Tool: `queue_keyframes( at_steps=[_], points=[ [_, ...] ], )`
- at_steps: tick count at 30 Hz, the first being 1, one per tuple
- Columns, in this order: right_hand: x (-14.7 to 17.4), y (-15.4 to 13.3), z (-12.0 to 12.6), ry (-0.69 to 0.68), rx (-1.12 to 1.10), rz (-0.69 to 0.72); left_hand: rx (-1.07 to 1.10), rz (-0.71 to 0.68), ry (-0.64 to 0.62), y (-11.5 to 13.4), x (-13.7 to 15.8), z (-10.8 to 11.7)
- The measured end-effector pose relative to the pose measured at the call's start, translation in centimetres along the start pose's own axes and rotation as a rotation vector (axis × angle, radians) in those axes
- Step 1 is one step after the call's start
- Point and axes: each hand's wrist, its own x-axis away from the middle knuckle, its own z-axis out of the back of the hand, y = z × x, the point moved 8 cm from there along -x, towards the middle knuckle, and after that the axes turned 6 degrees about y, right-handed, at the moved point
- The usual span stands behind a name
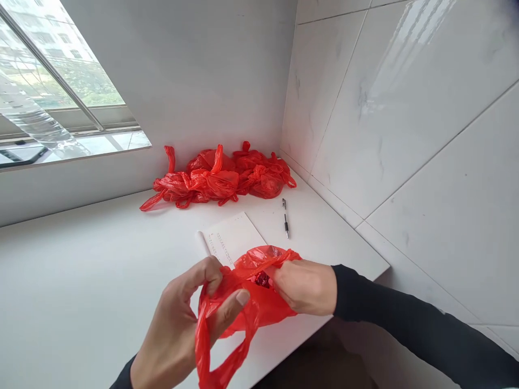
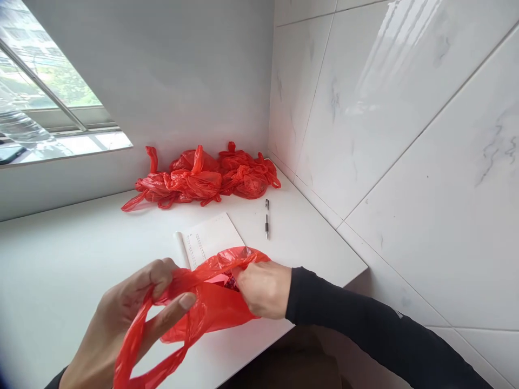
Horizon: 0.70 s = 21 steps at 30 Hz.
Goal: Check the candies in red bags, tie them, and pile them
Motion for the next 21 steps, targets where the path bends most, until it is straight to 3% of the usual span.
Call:
queue_keyframes(
  at_steps=[3,7,12,15,21],
  points=[
    [-1.9,1.4,-1.3,0.042,0.094,-0.073,0.002,-0.007,-0.035,-0.1,0.2,-0.5],
    [-3.4,1.8,-1.9,0.174,0.126,-0.055,0.156,0.146,-0.012,-1.0,-0.2,0.0],
    [-3.6,1.7,-1.7,0.213,0.046,-0.023,0.476,0.465,0.048,-1.5,-0.3,0.4],
    [-3.5,1.5,-1.5,0.206,-0.012,-0.012,0.544,0.612,0.077,-1.8,0.3,0.4],
    [-3.5,1.4,-2.3,0.163,-0.042,0.019,0.625,0.630,-0.112,-2.1,0.9,-1.2]
  ],
)
